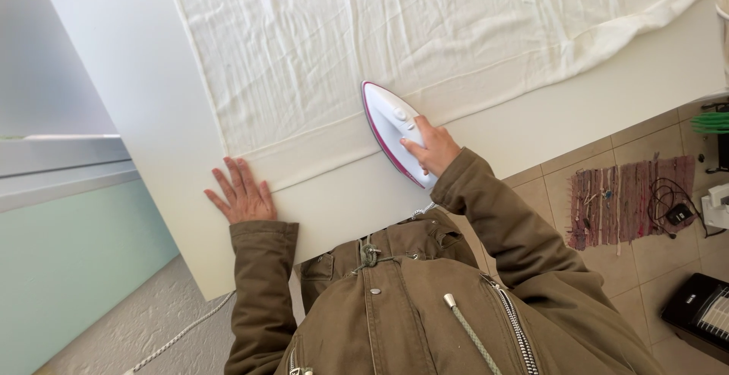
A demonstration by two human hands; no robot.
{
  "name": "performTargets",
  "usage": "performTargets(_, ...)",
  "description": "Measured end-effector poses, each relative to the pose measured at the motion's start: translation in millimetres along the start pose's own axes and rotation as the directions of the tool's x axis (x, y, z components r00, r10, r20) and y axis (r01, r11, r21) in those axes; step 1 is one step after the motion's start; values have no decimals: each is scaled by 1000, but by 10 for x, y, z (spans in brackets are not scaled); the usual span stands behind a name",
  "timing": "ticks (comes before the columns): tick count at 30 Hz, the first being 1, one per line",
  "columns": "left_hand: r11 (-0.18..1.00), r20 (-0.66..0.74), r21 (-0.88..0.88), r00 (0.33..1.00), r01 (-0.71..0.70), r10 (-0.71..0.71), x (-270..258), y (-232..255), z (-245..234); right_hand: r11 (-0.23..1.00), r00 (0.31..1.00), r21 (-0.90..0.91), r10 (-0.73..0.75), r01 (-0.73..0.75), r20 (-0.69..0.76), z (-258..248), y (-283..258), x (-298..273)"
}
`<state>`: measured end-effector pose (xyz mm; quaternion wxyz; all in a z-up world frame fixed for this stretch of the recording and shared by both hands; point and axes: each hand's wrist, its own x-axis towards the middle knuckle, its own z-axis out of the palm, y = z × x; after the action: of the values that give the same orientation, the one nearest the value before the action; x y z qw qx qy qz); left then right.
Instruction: Folding and ironing a piece of white fabric on a workbench.
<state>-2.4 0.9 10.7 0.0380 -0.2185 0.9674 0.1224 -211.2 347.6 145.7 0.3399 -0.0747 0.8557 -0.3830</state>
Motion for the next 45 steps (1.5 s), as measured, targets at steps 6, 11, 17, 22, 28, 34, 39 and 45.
performTargets(6, 1000, 27, -11, 1000, 14, -14, -14, 89, -137, 994, 996, 97, 63, -56, -65, -551, 414, -11)
performTargets(11, 1000, 40, -3, 999, 15, -14, -26, 98, -146, 985, 989, 135, 119, -106, -87, -924, 673, 0)
performTargets(17, 999, 83, 1, 995, 48, -48, 3, 190, -245, 978, 979, 167, 147, -122, -145, -1333, 983, -20)
performTargets(22, 997, 84, 2, 994, 75, -75, 23, 296, -242, 946, 966, 324, 111, -30, -234, -1609, 1395, -217)
performTargets(28, 998, -66, -59, 997, 29, -33, 13, 928, -18, 846, 972, 479, -200, 235, -125, -1369, 2076, -458)
performTargets(34, 952, -222, -256, 969, -165, 109, -168, 1934, 157, 859, 964, 452, -264, 240, -10, -986, 2500, -604)
performTargets(39, 326, 138, -926, 976, 188, -171, -404, 2280, 454, 769, 870, 442, -489, 461, -56, -571, 3299, -553)
performTargets(45, -504, 663, -665, 746, 551, -60, -379, 2347, 477, 820, 923, 467, -384, 331, 20, -587, 2987, -629)
